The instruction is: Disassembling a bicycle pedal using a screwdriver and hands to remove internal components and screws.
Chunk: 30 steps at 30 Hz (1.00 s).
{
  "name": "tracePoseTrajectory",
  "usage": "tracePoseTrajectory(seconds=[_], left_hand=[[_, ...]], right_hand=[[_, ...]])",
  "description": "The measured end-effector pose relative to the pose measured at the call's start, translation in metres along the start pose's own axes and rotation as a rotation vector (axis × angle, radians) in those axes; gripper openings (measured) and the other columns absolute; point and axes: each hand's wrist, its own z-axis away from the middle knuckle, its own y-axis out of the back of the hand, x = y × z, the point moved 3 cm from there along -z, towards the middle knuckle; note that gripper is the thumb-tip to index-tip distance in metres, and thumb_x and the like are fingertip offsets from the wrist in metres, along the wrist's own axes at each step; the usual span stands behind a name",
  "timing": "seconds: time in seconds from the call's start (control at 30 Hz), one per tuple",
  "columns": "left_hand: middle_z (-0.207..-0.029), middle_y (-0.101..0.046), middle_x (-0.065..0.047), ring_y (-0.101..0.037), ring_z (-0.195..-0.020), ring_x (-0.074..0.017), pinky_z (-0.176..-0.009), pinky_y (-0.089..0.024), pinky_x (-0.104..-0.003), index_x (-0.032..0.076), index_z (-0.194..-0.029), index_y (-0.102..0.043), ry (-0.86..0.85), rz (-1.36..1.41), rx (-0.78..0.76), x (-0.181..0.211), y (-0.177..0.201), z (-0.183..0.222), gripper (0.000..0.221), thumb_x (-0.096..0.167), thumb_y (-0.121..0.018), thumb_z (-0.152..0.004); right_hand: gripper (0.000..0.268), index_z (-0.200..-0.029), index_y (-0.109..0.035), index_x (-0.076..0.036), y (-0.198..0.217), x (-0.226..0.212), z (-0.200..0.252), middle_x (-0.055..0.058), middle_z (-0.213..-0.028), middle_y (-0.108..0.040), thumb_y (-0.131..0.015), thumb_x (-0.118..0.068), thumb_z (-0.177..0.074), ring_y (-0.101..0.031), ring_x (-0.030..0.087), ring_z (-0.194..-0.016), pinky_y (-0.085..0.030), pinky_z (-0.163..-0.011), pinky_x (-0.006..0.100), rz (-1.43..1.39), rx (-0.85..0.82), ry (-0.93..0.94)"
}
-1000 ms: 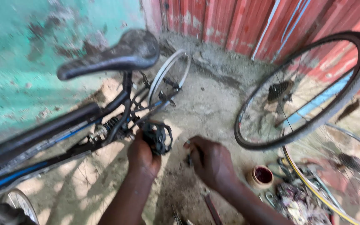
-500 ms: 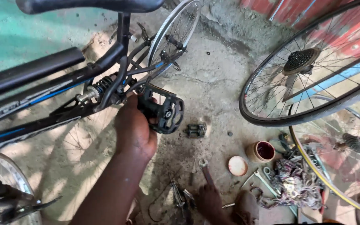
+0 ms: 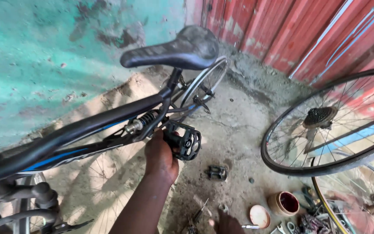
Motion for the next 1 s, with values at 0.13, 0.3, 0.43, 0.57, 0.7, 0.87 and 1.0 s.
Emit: tracePoseTrajectory(seconds=[0.13, 0.3, 0.43, 0.57, 0.7, 0.87, 1.0], left_hand=[[-0.081, -0.064, -0.004, -0.051, -0.064, -0.0104, -0.055, -0.037, -0.025, 0.007, -0.104, -0.066, -0.030, 0.081, -0.087, -0.003, 0.006, -0.018, 0.030, 0.022, -0.043, -0.112], [-0.080, -0.061, -0.004, -0.048, -0.062, -0.0110, -0.055, -0.035, -0.027, 0.009, -0.106, -0.062, -0.081, 0.055, -0.064, 0.011, 0.006, -0.011, 0.025, 0.021, -0.041, -0.113], [-0.081, -0.068, -0.009, -0.046, -0.055, -0.0139, -0.051, -0.037, -0.028, 0.005, -0.103, -0.064, -0.083, -0.063, -0.024, 0.020, 0.004, 0.001, 0.036, 0.027, -0.038, -0.115], [-0.080, -0.067, -0.010, -0.050, -0.058, -0.0142, -0.050, -0.037, -0.029, 0.006, -0.104, -0.062, -0.122, -0.080, -0.040, 0.018, -0.002, 0.005, 0.033, 0.027, -0.039, -0.115], [-0.082, -0.063, -0.011, -0.046, -0.058, -0.0158, -0.050, -0.038, -0.030, 0.004, -0.103, -0.062, -0.173, -0.144, -0.109, 0.015, -0.011, 0.008, 0.035, 0.025, -0.038, -0.115], [-0.083, -0.065, -0.010, -0.047, -0.062, -0.0149, -0.051, -0.037, -0.030, 0.004, -0.102, -0.065, -0.214, -0.207, -0.171, 0.010, -0.019, 0.007, 0.038, 0.030, -0.040, -0.114], [-0.087, -0.068, -0.010, -0.050, -0.066, -0.0144, -0.054, -0.036, -0.030, 0.006, -0.106, -0.065, -0.204, -0.203, -0.189, 0.007, -0.023, 0.008, 0.038, 0.032, -0.039, -0.115]], right_hand=[[0.125, -0.159, -0.023, -0.007, 0.224, -0.115, 0.092, 0.017, -0.167, -0.029, -0.045, -0.091, -0.069, -0.036, 0.036, -0.153, -0.036, -0.121, 0.051, -0.699, -0.227, 0.283], [0.053, -0.136, -0.067, -0.004, 0.322, -0.132, 0.137, -0.001, -0.062, -0.037, -0.068, -0.032, -0.091, -0.034, 0.013, -0.055, -0.025, -0.053, 0.031, -0.913, 0.144, 0.238], [0.039, -0.118, -0.077, 0.015, 0.341, -0.149, 0.151, 0.000, -0.052, -0.026, -0.054, -0.013, -0.103, -0.018, 0.012, -0.041, -0.012, -0.040, 0.034, -1.430, 0.139, 0.228], [0.041, -0.120, -0.080, 0.012, 0.329, -0.148, 0.145, 0.003, -0.046, -0.036, -0.056, -0.016, -0.101, -0.023, 0.013, -0.035, -0.017, -0.034, 0.032, -1.341, 0.131, 0.223], [0.039, -0.121, -0.074, 0.012, 0.313, -0.137, 0.127, 0.004, -0.050, -0.030, -0.056, -0.017, -0.103, -0.018, 0.012, -0.039, -0.012, -0.039, 0.033, -1.540, 0.034, 0.130], [0.039, -0.130, -0.068, 0.006, 0.313, -0.131, 0.121, 0.004, -0.060, -0.022, -0.049, -0.020, -0.107, -0.015, 0.015, -0.044, -0.011, -0.042, 0.035, -1.755, -0.247, -0.020], [0.039, -0.130, -0.066, 0.006, 0.323, -0.137, 0.128, 0.003, -0.065, -0.023, -0.046, -0.019, -0.108, -0.017, 0.013, -0.051, -0.012, -0.047, 0.031, -1.815, -0.339, -0.071]])
